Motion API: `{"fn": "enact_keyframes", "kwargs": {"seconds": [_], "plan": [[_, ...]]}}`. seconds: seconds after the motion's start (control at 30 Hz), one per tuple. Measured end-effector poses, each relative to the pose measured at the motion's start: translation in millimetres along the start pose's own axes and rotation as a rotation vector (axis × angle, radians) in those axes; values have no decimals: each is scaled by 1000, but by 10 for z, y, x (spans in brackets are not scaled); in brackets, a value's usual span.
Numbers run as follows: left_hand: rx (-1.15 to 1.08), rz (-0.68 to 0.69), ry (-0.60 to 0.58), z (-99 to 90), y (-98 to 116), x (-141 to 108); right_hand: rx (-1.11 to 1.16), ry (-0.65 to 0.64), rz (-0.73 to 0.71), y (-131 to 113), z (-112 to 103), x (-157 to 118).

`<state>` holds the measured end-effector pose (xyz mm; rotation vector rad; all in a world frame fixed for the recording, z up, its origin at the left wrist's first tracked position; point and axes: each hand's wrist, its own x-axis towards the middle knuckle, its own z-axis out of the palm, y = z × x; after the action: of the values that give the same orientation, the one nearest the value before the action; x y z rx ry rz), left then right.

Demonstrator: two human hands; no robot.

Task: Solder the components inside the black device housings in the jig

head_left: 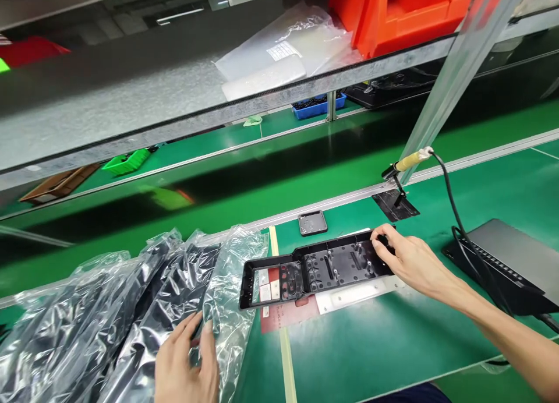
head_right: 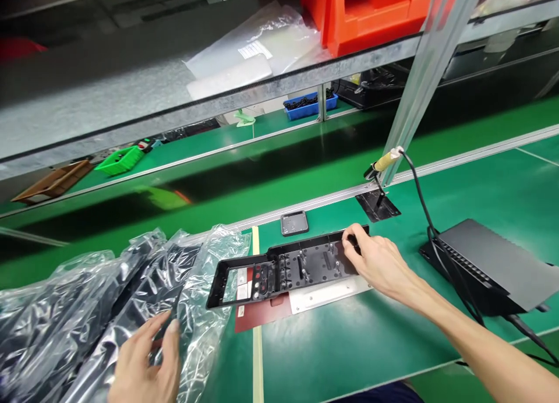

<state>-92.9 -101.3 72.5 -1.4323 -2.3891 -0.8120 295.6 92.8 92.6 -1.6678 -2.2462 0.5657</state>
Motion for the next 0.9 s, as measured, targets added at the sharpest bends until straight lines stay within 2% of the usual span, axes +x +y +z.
{"fn": "enact_keyframes", "kwargs": {"seconds": [0.1, 0.23, 0.4, 0.5, 0.57, 0.67, 0.77, 0.9], "plan": [[162, 135, -105, 87, -114, 31, 8, -6, -1, 10, 13, -2], [341, 291, -193, 163, -165, 104, 21, -16, 19, 20, 8, -14], [434, 341, -288, 334, -161, 153, 41, -7, 37, 57, -3, -38], [450, 296, -420, 502, -175, 154, 54, 9, 20, 81, 9, -47], [374, 238, -511, 612, -195, 165, 66, 22, 9, 100, 25, -47], [43, 118, -580, 710, -215, 223, 97, 28, 28, 154, 48, -52], [-242, -9, -581, 682, -177, 350, 167, 26, 67, 273, 64, -76], [-329, -69, -497, 585, 21, 675, 280, -2, 138, 554, 127, -141]]}}
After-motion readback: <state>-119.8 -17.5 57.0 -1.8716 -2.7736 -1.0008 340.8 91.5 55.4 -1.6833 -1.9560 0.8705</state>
